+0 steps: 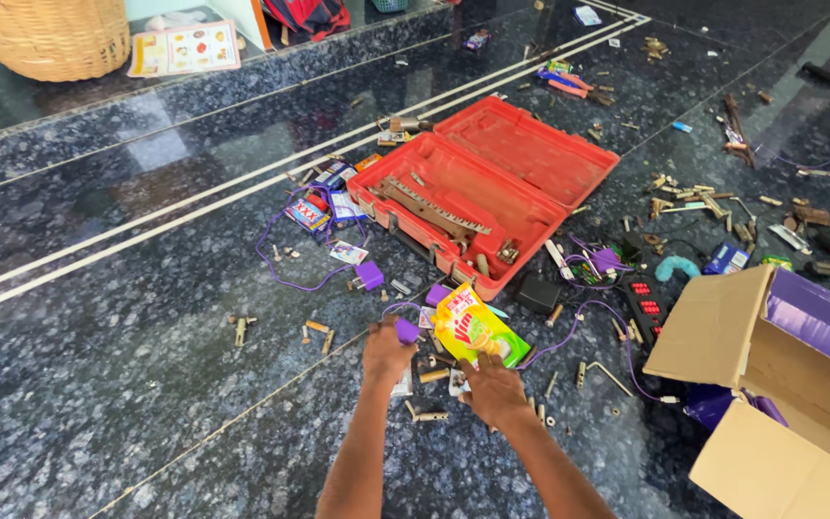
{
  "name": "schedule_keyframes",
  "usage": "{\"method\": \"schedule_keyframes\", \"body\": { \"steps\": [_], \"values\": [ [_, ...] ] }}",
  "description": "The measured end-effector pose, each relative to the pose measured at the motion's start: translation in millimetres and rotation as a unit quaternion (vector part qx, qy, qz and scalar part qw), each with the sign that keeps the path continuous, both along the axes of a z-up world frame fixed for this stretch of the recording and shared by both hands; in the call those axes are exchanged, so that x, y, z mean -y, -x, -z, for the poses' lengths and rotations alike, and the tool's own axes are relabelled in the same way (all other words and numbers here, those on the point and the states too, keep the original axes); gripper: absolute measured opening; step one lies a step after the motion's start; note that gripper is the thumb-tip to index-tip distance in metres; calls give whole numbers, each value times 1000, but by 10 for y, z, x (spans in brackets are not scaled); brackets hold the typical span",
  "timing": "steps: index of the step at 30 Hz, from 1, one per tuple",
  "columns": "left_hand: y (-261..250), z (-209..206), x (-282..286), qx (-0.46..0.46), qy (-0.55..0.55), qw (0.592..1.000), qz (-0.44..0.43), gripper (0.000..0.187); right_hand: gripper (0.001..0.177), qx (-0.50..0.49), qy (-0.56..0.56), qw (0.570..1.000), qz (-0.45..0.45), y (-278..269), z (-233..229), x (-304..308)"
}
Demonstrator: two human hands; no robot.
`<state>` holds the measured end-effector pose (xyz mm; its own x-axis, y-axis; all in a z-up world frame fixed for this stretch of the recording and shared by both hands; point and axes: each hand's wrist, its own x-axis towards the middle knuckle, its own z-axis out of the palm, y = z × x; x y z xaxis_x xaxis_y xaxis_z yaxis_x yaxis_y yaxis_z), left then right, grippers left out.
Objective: The person assembles small electronic components on a tiled floor. They pick up purple plastic housings and wires, connect them, and place the assembled units into a cardboard box. The person also handles small metal parts and a red tool case.
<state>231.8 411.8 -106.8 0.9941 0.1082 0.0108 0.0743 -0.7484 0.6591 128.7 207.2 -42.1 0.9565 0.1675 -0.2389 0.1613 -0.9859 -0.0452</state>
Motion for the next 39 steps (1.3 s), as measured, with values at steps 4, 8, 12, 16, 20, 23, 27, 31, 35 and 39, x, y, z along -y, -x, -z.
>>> {"method": "schedule_keyframes", "body": {
  "steps": [4,8,12,16,20,23,27,31,35,39],
  "values": [
    [-267,39,-265,81,61,993,64,53,71,-23,30,999,4,43,-172,-93],
    [-236,-519,-509,-5,298,939,172,50,63,-99,53,993,42,37,-590,-123],
    [54,-1323,-569,-82,373,882,274,52,77,-6,-59,993,103,-145,-903,-53],
    [360,-1947,-510,-40,398,844,358,60,64,289,-308,904,-60,-573,-891,-3],
    [441,-2335,-468,73,444,817,361,61,26,245,-420,874,16,-960,-949,-173],
    [364,-2542,-529,134,494,803,306,60,25,226,-614,756,-5,-1019,-1110,-520],
    [238,-2615,-665,116,569,776,247,58,24,146,-627,759,99,-849,-1409,-983],
    [190,-2338,-680,145,602,751,229,57,27,102,-602,778,147,-684,-1539,-1241],
    [146,-2044,-701,168,630,739,169,53,27,52,-502,849,156,-587,-1505,-1396],
    [134,-1903,-745,143,598,782,103,48,31,34,-406,902,141,-529,-1475,-1433]
  ]
}}
